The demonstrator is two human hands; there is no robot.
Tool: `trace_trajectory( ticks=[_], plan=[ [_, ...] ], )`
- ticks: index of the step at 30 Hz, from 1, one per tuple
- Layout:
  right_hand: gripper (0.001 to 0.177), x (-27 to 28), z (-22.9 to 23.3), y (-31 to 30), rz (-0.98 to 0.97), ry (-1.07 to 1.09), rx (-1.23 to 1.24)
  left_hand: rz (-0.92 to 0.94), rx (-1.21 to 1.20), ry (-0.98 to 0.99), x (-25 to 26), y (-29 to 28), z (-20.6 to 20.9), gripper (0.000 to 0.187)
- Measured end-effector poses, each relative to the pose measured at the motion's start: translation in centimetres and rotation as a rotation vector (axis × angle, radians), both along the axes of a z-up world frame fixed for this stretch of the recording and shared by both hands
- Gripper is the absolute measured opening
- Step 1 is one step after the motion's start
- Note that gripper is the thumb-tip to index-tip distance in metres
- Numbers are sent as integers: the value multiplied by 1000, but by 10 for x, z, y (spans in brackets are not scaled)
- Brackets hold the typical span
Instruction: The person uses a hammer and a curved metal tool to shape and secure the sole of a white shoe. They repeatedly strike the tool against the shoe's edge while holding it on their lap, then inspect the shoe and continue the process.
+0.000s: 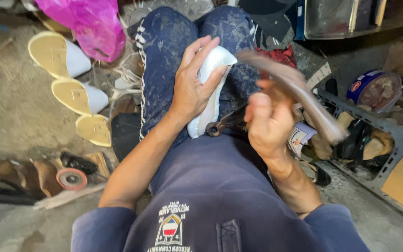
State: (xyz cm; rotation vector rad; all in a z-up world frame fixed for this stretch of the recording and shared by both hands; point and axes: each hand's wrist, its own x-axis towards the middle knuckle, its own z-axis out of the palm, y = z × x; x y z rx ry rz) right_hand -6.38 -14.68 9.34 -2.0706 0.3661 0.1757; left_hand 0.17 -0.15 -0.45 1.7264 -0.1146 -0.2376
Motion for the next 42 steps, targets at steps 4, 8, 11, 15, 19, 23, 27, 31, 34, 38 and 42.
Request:
trace_trajectory(
  ticks=[4, 8, 11, 15, 19, 23, 27, 31, 34, 38, 42],
  plan=[
    [23, -7, -15, -1, -35, -164, -192, -8, 8, -38, -4, 4, -1, 46],
    [34, 6, 22, 11, -14, -199, -326, 12, -3, -29, -3, 2, -3, 47],
    [27, 2, -24, -2, 292, -215, -437, 38, 2, -12, 1, 4, -1, 43],
    [23, 2, -12, 1, 62, 45, -113, 62, 1, 15, -2, 2, 4, 43],
    [27, 0, -21, 3, 24, -264, -242, 46, -17, -3, -4, 5, -1, 43],
    [23, 3, 5, 4, 44, -185, -209, 61, -7, -47, -5, 1, 0, 44],
    [25, 0, -35, -19, 227, -115, -442, 59, -27, -3, 0, 3, 3, 42],
    [23, 6, -3, -22, 245, -99, -295, 94, -6, 33, -2, 1, 4, 46],
    [21, 14, -8, -26, 404, -294, -303, 92, -9, 81, -4, 1, 3, 46],
    [24, 22, -8, -42, 695, -471, -965, 126, -22, -21, -4, -5, -7, 45],
    [36, 7, -8, -44, 408, -490, -417, 94, -13, -21, -14, -3, -9, 48]
  ],
)
